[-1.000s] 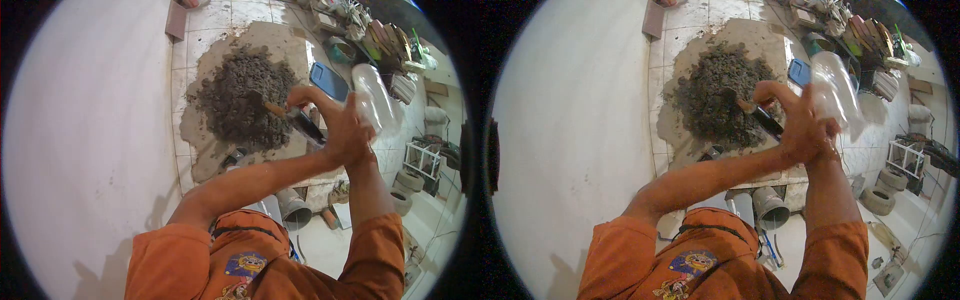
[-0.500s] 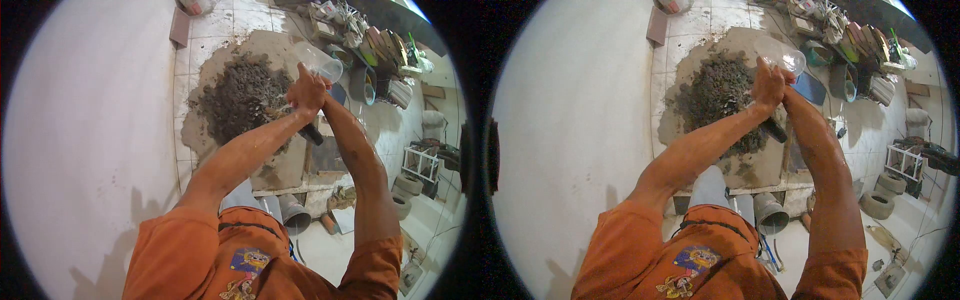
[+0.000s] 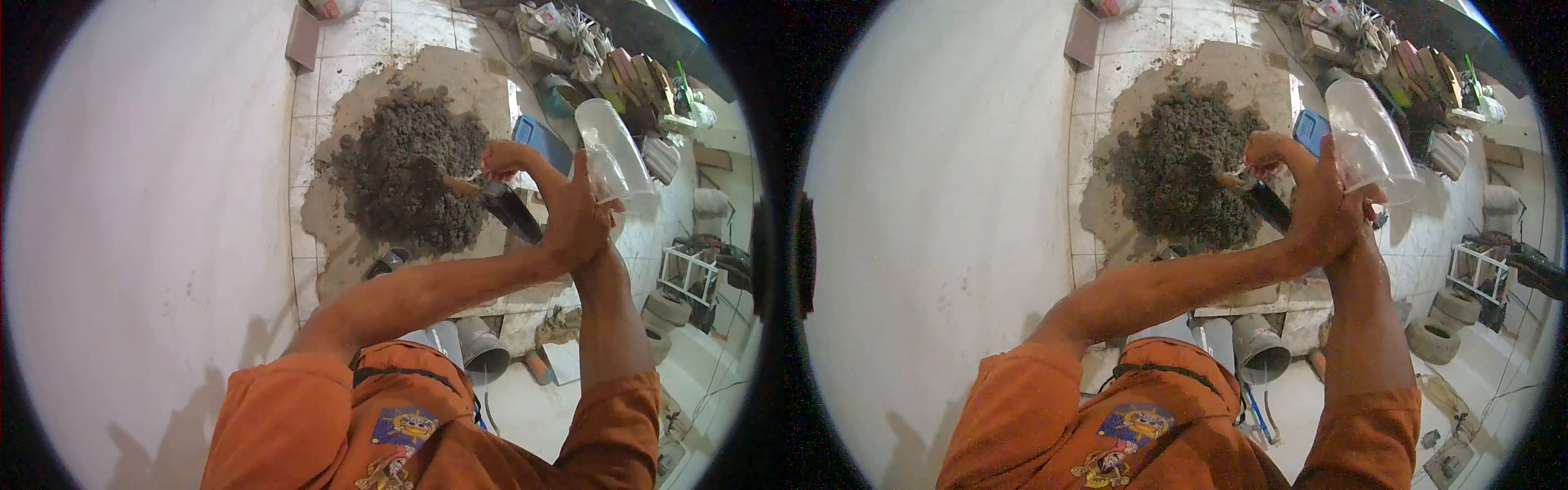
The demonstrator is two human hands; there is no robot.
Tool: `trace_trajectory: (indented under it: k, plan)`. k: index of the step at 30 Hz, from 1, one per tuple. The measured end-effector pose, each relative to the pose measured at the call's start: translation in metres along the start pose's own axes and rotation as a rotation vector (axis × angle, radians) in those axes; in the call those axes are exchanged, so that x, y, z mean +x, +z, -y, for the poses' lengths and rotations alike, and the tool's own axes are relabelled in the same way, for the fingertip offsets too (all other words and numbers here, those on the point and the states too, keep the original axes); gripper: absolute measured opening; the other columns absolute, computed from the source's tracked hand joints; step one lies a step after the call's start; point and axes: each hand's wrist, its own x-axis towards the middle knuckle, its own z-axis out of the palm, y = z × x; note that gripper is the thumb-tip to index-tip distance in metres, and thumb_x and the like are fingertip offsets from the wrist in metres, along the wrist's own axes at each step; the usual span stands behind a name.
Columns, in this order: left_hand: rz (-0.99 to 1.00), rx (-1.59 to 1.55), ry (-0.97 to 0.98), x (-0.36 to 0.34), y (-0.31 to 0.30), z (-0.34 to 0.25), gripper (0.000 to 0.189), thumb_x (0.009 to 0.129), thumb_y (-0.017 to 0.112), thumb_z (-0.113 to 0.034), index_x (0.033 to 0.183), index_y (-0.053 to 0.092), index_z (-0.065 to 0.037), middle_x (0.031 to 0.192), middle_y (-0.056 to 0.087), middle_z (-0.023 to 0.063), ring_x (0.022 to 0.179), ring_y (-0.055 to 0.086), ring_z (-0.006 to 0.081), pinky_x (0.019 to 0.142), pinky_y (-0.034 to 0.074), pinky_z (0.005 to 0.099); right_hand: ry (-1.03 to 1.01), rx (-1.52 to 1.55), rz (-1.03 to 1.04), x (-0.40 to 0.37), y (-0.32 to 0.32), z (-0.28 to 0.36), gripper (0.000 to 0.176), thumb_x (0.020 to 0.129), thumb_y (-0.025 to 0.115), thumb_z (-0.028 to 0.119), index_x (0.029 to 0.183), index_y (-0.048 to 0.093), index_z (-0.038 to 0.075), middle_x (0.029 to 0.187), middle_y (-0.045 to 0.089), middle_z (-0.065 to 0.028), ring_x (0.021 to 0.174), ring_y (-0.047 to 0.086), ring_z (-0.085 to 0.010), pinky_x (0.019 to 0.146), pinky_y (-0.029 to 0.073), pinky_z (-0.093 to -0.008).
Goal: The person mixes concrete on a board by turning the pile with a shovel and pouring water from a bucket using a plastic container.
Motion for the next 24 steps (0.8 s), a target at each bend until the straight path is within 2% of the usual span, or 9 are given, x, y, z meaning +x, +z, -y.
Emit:
trace_trajectory:
  k: [4,6,8,11,14,17,19,21,24]
  plan:
    - [0.029,-0.202,0.011,0.004,-0.005,0.012,0.054,0.082,0.043,0.0,0.126,0.013,0.007,0.078,0.06,0.0141,0.061,0.059,0.0213,0.056,0.05,0.0305,-0.067,-0.038,0.037,-0.006,-0.001,0.001,0.014,0.077,0.056,0.018,0.076,0.064,0.006,0.063,0.061,-0.0057,0.052,0.059,-0.0159,0.046,0.049,-0.03]
    - [0.014,-0.105,-0.111,0.007,-0.013,-0.016,0.035,0.078,0.045,0.002,0.112,0.038,0.004,0.075,0.06,0.0083,0.064,0.058,0.0232,0.061,0.05,0.0328,-0.111,-0.195,0.003,-0.01,-0.004,0.0,0.018,0.075,0.058,0.023,0.07,0.067,0.007,0.058,0.061,-0.0058,0.047,0.057,-0.0159,0.043,0.047,-0.0318]
    - [-0.073,0.368,0.227,0.017,-0.018,0.01,0.019,0.079,0.048,-0.004,0.097,0.052,0.001,0.076,0.061,0.0064,0.064,0.058,0.0224,0.073,0.047,0.0395,-0.286,-0.492,0.002,-0.014,-0.009,0.0,0.018,0.078,0.057,0.022,0.075,0.065,0.006,0.065,0.061,-0.0062,0.053,0.058,-0.0161,0.048,0.049,-0.0314]
    - [0.24,1.269,0.489,0.045,-0.044,0.064,0.04,0.083,0.05,-0.01,0.116,0.034,0.006,0.079,0.062,0.0102,0.08,0.062,0.0263,0.091,0.038,0.0441,-0.314,-0.444,-0.171,-0.017,-0.004,-0.017,0.02,0.079,0.057,0.024,0.081,0.063,0.005,0.072,0.061,-0.0065,0.058,0.058,-0.0167,0.051,0.049,-0.0317]
    - [-0.034,0.384,0.149,0.056,-0.044,0.058,0.027,0.084,0.048,-0.014,0.103,0.05,0.005,0.081,0.065,0.0058,0.077,0.063,0.0224,0.096,0.035,0.0435,-0.39,-0.085,-0.406,-0.033,-0.004,-0.026,0.023,0.081,0.056,0.026,0.088,0.06,0.004,0.078,0.06,-0.0069,0.064,0.058,-0.0172,0.055,0.049,-0.0319]
    - [0.003,0.944,0.506,0.066,-0.075,0.043,0.025,0.086,0.041,-0.012,0.098,0.054,0.007,0.084,0.066,0.009,0.07,0.065,0.0211,0.077,0.048,0.038,-0.602,0.563,-0.435,-0.058,-0.001,-0.035,0.028,0.082,0.056,0.028,0.095,0.057,0.003,0.085,0.059,-0.0072,0.069,0.057,-0.0177,0.058,0.049,-0.0322]
    - [0.135,1.084,0.501,0.078,-0.089,0.046,0.026,0.087,0.038,-0.011,0.097,0.053,0.009,0.086,0.065,0.0126,0.066,0.065,0.021,0.063,0.053,0.0341,-0.778,0.97,-0.286,-0.074,0.004,-0.035,0.031,0.083,0.056,0.029,0.099,0.056,0.002,0.089,0.059,-0.0074,0.072,0.057,-0.0181,0.061,0.05,-0.0324]
    - [0.257,0.486,-0.097,0.074,-0.093,0.031,0.027,0.087,0.037,-0.011,0.096,0.052,0.01,0.088,0.064,0.0157,0.063,0.065,0.0209,0.052,0.054,0.0311,-0.911,1.294,-0.127,-0.083,0.021,-0.033,0.034,0.084,0.056,0.03,0.104,0.054,0.002,0.093,0.058,-0.0076,0.076,0.057,-0.0184,0.063,0.05,-0.0326]
    - [0.029,0.294,-0.378,0.071,-0.101,0.004,0.03,0.088,0.04,-0.017,0.097,0.051,0.009,0.088,0.063,0.0172,0.064,0.065,0.0218,0.058,0.055,0.0331,-0.857,1.582,-0.145,-0.088,0.04,-0.033,0.039,0.086,0.054,0.031,0.109,0.051,0.0,0.098,0.057,-0.01,0.079,0.057,-0.0205,0.066,0.05,-0.0331]
